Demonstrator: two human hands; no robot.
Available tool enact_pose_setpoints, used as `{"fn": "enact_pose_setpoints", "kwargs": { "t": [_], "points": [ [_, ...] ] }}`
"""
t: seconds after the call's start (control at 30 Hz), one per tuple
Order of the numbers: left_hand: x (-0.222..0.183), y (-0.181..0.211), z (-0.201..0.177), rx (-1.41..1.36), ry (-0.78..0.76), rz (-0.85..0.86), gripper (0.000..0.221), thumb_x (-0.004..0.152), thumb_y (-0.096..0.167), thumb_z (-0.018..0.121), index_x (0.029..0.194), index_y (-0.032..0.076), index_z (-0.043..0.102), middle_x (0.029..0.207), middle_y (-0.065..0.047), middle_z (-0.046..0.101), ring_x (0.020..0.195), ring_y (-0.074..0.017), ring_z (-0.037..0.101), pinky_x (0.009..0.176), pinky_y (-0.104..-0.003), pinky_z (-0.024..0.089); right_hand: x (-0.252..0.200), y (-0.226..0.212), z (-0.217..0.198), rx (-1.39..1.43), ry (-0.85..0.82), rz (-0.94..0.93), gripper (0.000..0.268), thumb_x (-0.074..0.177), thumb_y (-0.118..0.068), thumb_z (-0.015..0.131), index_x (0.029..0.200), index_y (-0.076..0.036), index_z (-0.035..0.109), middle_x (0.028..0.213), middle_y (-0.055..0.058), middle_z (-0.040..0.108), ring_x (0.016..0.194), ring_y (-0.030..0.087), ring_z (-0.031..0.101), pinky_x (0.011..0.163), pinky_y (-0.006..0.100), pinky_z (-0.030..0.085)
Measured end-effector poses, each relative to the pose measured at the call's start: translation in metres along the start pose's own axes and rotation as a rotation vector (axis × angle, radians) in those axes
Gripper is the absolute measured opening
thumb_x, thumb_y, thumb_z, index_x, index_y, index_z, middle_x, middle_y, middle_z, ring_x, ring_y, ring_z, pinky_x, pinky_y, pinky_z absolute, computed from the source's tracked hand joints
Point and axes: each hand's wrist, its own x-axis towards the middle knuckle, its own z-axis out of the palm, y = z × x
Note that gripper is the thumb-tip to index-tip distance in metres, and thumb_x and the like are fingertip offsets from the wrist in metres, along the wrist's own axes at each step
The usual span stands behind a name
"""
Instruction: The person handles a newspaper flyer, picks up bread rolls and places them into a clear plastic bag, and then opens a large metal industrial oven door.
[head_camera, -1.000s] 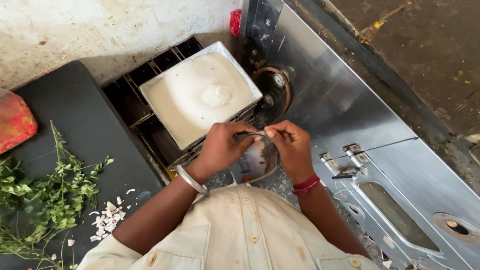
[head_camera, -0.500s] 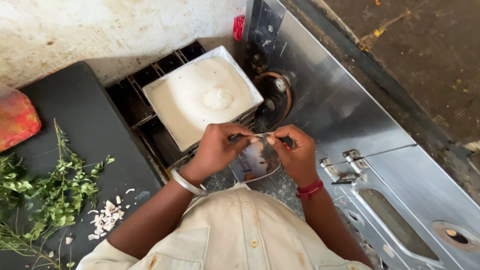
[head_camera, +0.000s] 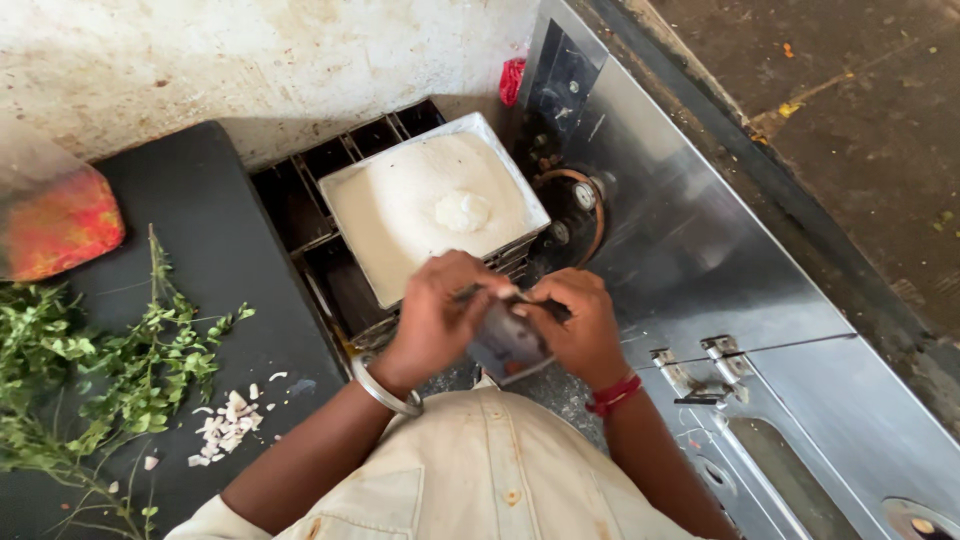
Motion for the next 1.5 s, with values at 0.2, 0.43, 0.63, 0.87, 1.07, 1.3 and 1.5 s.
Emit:
{"fn": "enact_pose_setpoints", "kwargs": {
  "t": [0.2,0.43,0.63,0.87,1.07,1.3,1.5],
  "points": [
    [0.001,-0.008,-0.023,0.007,0.09,-0.106,0.01,0.086,0.003,0.079,0.094,0.01,0.079,0.09,-0.006,0.075,0.084,-0.0186,0.069,0.076,-0.032,0.058,-0.007,0.023,-0.016,0.094,-0.095,0.096,0.015,0.082,-0.012,0.079,0.085,0.0,0.072,0.088,0.01,0.072,0.074,0.021,0.065,0.067,0.034,0.05],
    [0.002,-0.017,-0.051,-0.009,0.227,-0.205,0.008,0.087,0.002,0.08,0.093,0.006,0.077,0.088,-0.007,0.075,0.083,-0.0163,0.072,0.074,-0.03,0.057,-0.017,0.049,-0.023,0.028,-0.14,0.229,0.013,0.091,-0.014,0.073,0.098,-0.005,0.08,0.094,0.009,0.078,0.086,0.019,0.073,0.079,0.032,0.055],
    [0.0,-0.015,-0.053,0.15,0.05,0.025,0.013,0.081,0.0,0.077,0.091,0.009,0.077,0.085,-0.006,0.071,0.083,-0.0209,0.067,0.075,-0.036,0.054,-0.002,0.014,-0.043,-0.146,0.003,0.099,0.026,0.085,-0.014,0.077,0.11,-0.006,0.076,0.11,0.011,0.076,0.103,0.027,0.07,0.091,0.039,0.053],
    [0.003,0.002,-0.009,0.22,-0.055,0.229,0.019,0.08,0.004,0.081,0.091,0.007,0.066,0.092,-0.01,0.064,0.086,-0.0298,0.063,0.076,-0.041,0.049,0.02,-0.025,-0.008,-0.129,-0.17,-0.166,0.015,0.087,-0.012,0.072,0.102,-0.009,0.075,0.11,0.007,0.076,0.107,0.025,0.068,0.098,0.039,0.047],
    [0.003,-0.013,-0.031,0.168,0.094,0.159,0.016,0.086,-0.004,0.076,0.092,0.009,0.068,0.093,-0.007,0.071,0.086,-0.0216,0.068,0.075,-0.034,0.057,-0.013,0.046,-0.03,-0.612,-0.064,-0.008,0.015,0.096,-0.021,0.065,0.09,-0.023,0.079,0.097,-0.004,0.077,0.104,0.017,0.065,0.112,0.055,0.026],
    [0.004,-0.017,-0.08,0.255,0.212,0.106,0.01,0.089,0.001,0.079,0.095,0.004,0.071,0.095,-0.008,0.072,0.095,-0.0229,0.069,0.083,-0.035,0.056,-0.075,0.092,-0.08,-0.673,-0.048,0.435,0.012,0.091,-0.028,0.073,0.094,-0.021,0.081,0.093,-0.002,0.077,0.094,0.02,0.068,0.098,0.041,0.041],
    [0.0,-0.022,-0.047,-0.071,0.117,-0.091,0.008,0.088,0.0,0.077,0.094,0.004,0.074,0.092,-0.008,0.072,0.085,-0.0177,0.071,0.075,-0.029,0.056,-0.048,0.049,-0.029,0.162,0.12,0.436,0.054,0.083,-0.023,0.08,0.131,-0.007,0.062,0.118,0.008,0.072,0.112,0.019,0.066,0.095,0.033,0.051]
  ]
}}
